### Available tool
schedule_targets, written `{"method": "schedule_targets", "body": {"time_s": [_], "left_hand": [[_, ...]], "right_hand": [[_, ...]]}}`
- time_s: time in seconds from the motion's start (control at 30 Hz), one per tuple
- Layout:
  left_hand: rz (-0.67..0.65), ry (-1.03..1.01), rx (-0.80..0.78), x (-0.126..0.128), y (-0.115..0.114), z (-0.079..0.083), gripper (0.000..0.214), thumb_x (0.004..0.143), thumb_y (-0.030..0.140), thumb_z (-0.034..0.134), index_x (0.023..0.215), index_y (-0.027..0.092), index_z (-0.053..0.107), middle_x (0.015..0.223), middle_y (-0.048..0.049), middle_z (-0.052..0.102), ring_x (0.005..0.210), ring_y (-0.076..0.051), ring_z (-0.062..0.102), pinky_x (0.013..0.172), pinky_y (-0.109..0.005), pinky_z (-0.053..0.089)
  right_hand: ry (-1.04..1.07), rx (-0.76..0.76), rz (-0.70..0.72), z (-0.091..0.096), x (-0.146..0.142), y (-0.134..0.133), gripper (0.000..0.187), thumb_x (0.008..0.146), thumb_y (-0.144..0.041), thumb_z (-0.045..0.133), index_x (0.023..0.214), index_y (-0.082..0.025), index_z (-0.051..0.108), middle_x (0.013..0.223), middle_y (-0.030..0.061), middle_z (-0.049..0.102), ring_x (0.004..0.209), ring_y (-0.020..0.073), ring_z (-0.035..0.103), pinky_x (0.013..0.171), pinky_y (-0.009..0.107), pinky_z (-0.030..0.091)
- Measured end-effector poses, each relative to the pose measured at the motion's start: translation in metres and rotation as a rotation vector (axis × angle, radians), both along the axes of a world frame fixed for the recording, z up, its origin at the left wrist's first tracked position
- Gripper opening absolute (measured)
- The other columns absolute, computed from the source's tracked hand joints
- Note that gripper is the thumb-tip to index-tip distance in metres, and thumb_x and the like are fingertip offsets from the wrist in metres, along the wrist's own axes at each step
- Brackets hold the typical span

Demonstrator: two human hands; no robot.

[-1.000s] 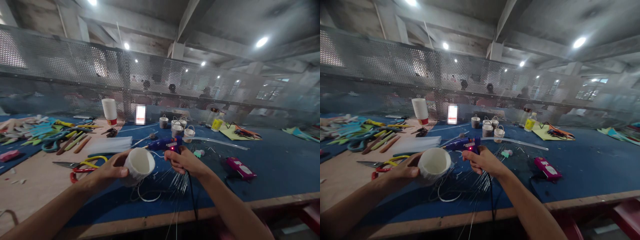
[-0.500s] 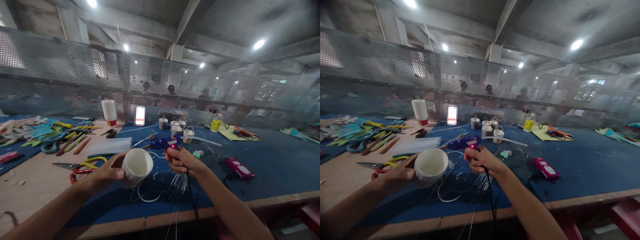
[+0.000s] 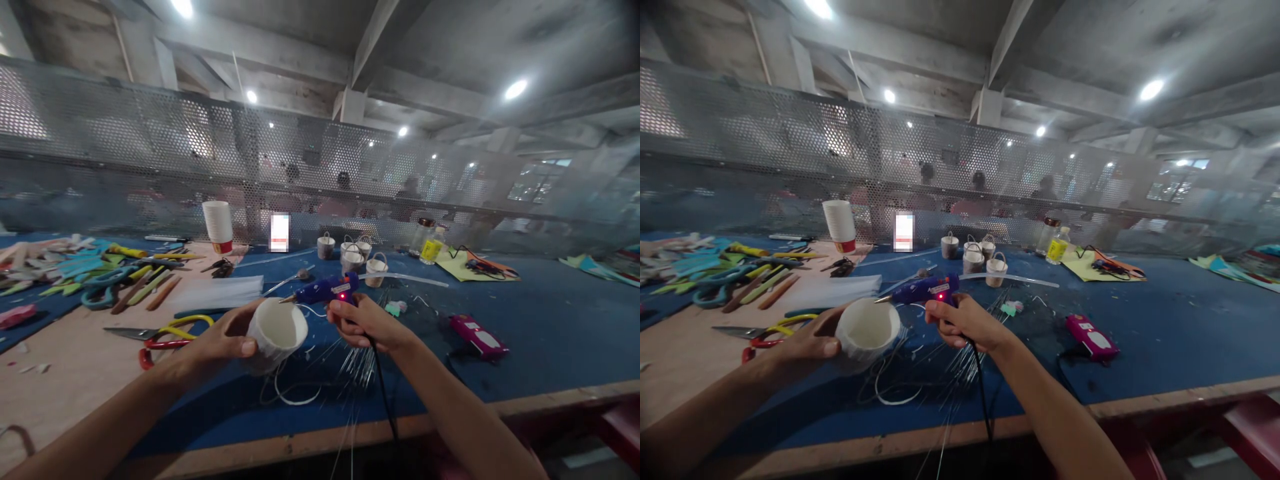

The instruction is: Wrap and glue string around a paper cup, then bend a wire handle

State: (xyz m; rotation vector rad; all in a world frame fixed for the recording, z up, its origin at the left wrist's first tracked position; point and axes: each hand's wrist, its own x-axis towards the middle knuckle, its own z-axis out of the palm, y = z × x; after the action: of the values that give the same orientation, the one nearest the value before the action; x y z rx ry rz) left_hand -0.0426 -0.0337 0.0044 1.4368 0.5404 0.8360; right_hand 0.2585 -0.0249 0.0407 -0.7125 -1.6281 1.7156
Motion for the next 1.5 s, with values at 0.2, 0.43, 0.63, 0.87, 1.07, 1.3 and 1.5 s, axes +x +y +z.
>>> {"method": "schedule_targets", "body": {"time_s": [0.2, 0.43, 0.63, 0.87, 1.07, 1.3, 1.5], "left_hand": [[0.079, 0.064, 0.009, -0.0016, 0.0047, -0.003, 0.084, 0.064, 0.049, 0.081, 0.137, 0.02, 0.053, 0.123, -0.0132, 0.067, 0.11, -0.033, 0.057, 0.079, -0.031, 0.046], [0.109, 0.099, 0.04, -0.0007, 0.0017, 0.0015, 0.078, 0.067, 0.047, 0.081, 0.136, 0.02, 0.055, 0.121, -0.0122, 0.066, 0.111, -0.033, 0.055, 0.083, -0.032, 0.044], [0.114, 0.108, 0.053, 0.0, 0.0004, 0.0043, 0.08, 0.067, 0.048, 0.08, 0.137, 0.019, 0.054, 0.12, -0.0132, 0.065, 0.109, -0.033, 0.054, 0.084, -0.034, 0.043], [0.092, 0.118, 0.054, -0.0005, 0.0015, 0.0017, 0.076, 0.068, 0.048, 0.079, 0.135, 0.019, 0.055, 0.116, -0.013, 0.066, 0.105, -0.032, 0.056, 0.08, -0.033, 0.043], [0.091, 0.11, 0.059, -0.0006, 0.0014, 0.003, 0.078, 0.068, 0.047, 0.08, 0.137, 0.02, 0.053, 0.118, -0.0116, 0.065, 0.107, -0.031, 0.055, 0.081, -0.031, 0.043], [0.089, 0.11, 0.054, -0.0022, 0.0029, 0.0003, 0.078, 0.069, 0.045, 0.08, 0.137, 0.02, 0.054, 0.119, -0.0124, 0.066, 0.108, -0.031, 0.055, 0.081, -0.031, 0.044], [0.12, 0.118, 0.066, -0.0008, 0.0007, 0.0036, 0.076, 0.068, 0.045, 0.081, 0.135, 0.02, 0.056, 0.117, -0.0121, 0.066, 0.108, -0.032, 0.056, 0.082, -0.033, 0.044]], "right_hand": [[-0.102, 0.135, -0.085, 0.0051, -0.0005, -0.0037, 0.037, 0.091, -0.049, 0.064, 0.081, -0.015, 0.06, 0.045, -0.0118, 0.035, 0.034, 0.0039, 0.035, 0.038, 0.017, 0.029], [-0.156, 0.208, -0.1, 0.0067, 0.0006, -0.0044, 0.037, 0.093, -0.05, 0.062, 0.083, -0.015, 0.061, 0.046, -0.0117, 0.034, 0.034, 0.0048, 0.035, 0.04, 0.02, 0.032], [-0.149, 0.213, -0.11, 0.0053, 0.0001, -0.0034, 0.035, 0.092, -0.05, 0.063, 0.082, -0.016, 0.06, 0.045, -0.0116, 0.034, 0.034, 0.005, 0.035, 0.039, 0.02, 0.031], [-0.152, 0.22, -0.114, 0.0053, 0.0003, -0.0032, 0.036, 0.092, -0.051, 0.063, 0.082, -0.017, 0.061, 0.045, -0.0113, 0.035, 0.033, 0.0055, 0.035, 0.039, 0.021, 0.031], [-0.159, 0.229, -0.108, 0.0053, 0.0007, -0.0031, 0.035, 0.092, -0.05, 0.063, 0.082, -0.017, 0.06, 0.045, -0.0115, 0.034, 0.034, 0.0054, 0.034, 0.039, 0.021, 0.031], [-0.173, 0.236, -0.119, 0.0064, 0.0004, -0.0038, 0.035, 0.092, -0.051, 0.062, 0.084, -0.017, 0.061, 0.046, -0.0111, 0.034, 0.035, 0.0054, 0.036, 0.04, 0.021, 0.031], [-0.181, 0.226, -0.129, 0.0075, 0.0004, -0.0042, 0.037, 0.092, -0.052, 0.062, 0.083, -0.017, 0.06, 0.046, -0.0113, 0.035, 0.035, 0.0054, 0.035, 0.04, 0.021, 0.031]]}}
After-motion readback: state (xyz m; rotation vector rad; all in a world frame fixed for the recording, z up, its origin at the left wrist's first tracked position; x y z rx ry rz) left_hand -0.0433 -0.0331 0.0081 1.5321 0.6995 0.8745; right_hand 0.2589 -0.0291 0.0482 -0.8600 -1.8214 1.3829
